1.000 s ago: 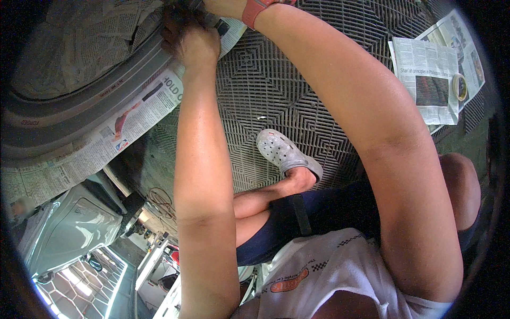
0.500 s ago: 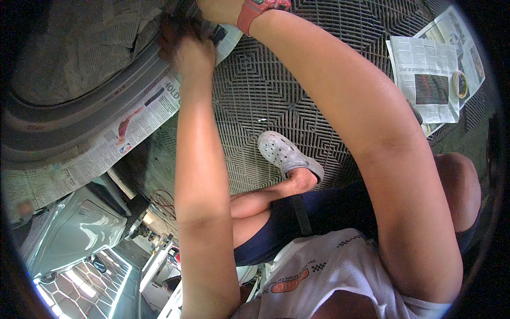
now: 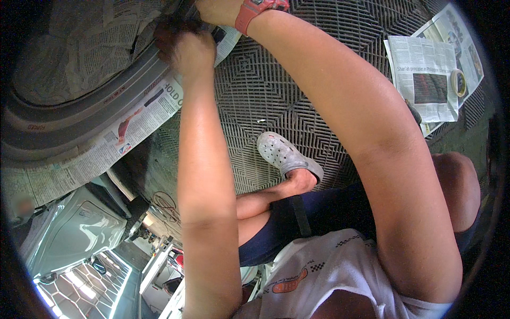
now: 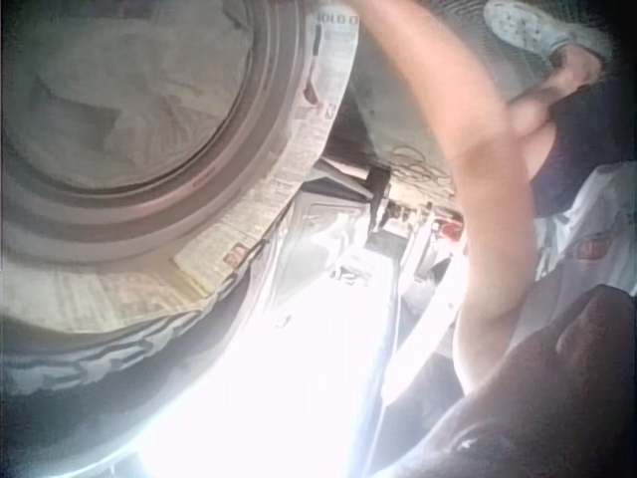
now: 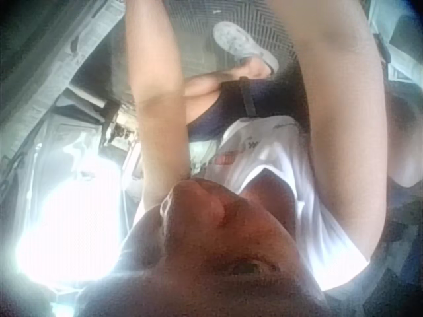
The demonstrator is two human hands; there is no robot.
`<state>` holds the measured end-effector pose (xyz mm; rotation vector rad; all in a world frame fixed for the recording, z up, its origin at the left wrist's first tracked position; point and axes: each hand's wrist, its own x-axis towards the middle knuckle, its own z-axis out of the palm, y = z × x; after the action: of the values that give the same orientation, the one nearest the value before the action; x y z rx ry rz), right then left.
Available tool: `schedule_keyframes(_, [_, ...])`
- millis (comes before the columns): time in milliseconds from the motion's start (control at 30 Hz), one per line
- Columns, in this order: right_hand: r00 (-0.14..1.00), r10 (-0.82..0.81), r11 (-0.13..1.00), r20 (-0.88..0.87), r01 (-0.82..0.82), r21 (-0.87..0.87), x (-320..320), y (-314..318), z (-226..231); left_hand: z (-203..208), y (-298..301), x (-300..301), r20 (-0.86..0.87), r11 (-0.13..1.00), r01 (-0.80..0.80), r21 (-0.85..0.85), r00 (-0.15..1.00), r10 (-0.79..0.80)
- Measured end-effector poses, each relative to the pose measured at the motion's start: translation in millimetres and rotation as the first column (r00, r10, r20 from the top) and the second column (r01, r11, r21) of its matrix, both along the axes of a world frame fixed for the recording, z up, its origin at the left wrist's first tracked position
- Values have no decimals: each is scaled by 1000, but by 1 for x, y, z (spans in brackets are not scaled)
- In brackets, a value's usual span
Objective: The person applies masking tape to the inner rim of a car tire that is lined with newspaper. They repeatedly tear off pieces of tape and press them along the tire's inner edge, working around the circumference.
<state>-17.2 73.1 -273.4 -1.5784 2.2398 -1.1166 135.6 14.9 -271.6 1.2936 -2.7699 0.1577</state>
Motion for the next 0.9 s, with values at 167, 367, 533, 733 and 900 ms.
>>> schedule_keyframes(167, [998, -58, 995, -22, 56, -84, 3, 7, 9, 3, 17, -21, -576, 941, -80, 329, 773, 267])
schedule_keyframes(367, [999, 16, 999, 32, -17, 52, 1, 4, 15, 27, 0, -38, -527, 292, 581, 760, 287, 800])
schedule_keyframes(533, [999, -35, 999, 8, 35, -4, -8, 6, 7, 27, -17, -43, -380, 62, 808, 586, 206, 902])
schedule_keyframes(733, [993, -71, 989, -97, 58, -136, 5, -1, -2, 23, -44, -21, -118, -259, 934, 248, 294, 948])
schedule_keyframes(900, [995, -46, 986, -88, 31, -162, 1, 3, -7, 23, -41, -27, -112, -254, 950, 179, 276, 955])
